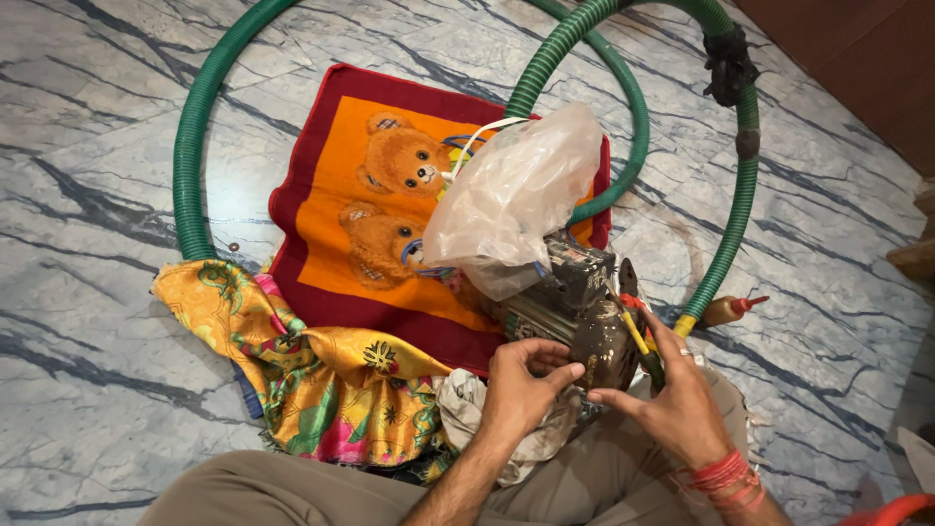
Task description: The person uses a screwdriver to loosen screws on a small electric motor, removes the end cap, and then reattaches it. They manipulate the motor and cap by hand, adjusting the position of the motor and cap during the process.
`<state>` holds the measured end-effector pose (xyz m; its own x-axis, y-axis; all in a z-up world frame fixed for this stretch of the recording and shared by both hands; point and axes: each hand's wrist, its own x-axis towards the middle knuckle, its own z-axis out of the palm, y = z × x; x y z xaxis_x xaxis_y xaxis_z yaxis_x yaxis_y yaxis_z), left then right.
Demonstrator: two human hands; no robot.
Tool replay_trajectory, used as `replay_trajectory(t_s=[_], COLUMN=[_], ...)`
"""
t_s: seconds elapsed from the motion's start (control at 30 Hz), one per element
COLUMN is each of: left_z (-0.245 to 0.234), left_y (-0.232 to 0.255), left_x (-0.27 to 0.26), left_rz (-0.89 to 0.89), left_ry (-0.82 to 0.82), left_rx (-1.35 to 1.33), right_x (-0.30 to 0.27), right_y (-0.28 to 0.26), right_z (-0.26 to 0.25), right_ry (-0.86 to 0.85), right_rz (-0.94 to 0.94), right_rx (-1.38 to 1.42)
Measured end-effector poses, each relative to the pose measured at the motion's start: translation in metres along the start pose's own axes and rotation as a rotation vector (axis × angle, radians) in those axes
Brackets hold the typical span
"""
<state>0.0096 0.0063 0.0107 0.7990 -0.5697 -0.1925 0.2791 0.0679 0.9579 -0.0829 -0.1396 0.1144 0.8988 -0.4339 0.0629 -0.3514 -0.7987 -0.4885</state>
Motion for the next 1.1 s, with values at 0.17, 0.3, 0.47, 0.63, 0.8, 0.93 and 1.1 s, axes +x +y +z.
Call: replay_trajectory(t_s=[0.17,0.3,0.47,0.63,0.8,0.93,1.1], left_z=[0.0,0.002,0.002,0.003,0.003,0.008,0.009], left_y=[0.002,0.004,0.006,0.007,0.007,0.007,0.005], left_x=[-0.001,-0.004,-0.006,-0.009,-0.018,-0.02,-0.02], left_rz=[0.001,-0.023,-0.025,-0.008,-0.194,-0.197,-0.106], left_ry=[0.001,0.001,0.003,0.07,0.031,0.001,0.036], left_rx=[-0.01,-0.031,-0.039,0.059,0.158,0.056,0.055], right_x=[-0.001,-0.004,-0.002,-0.002,-0.004,-0.006,-0.013], right_y=[0.0,-0.002,0.0,0.009,0.019,0.022,0.011], right_z=[0.002,0.003,0.003,0.005,0.01,0.006,-0.026], right_ry=[-0.008,0.001,-0.003,-0.002,0.006,0.057,0.077], right_rz=[0.038,0.076,0.09,0.061,0.077,0.101,0.106], right_rx=[0.046,0.029,-0.015,0.022,0.108,0.002,0.169])
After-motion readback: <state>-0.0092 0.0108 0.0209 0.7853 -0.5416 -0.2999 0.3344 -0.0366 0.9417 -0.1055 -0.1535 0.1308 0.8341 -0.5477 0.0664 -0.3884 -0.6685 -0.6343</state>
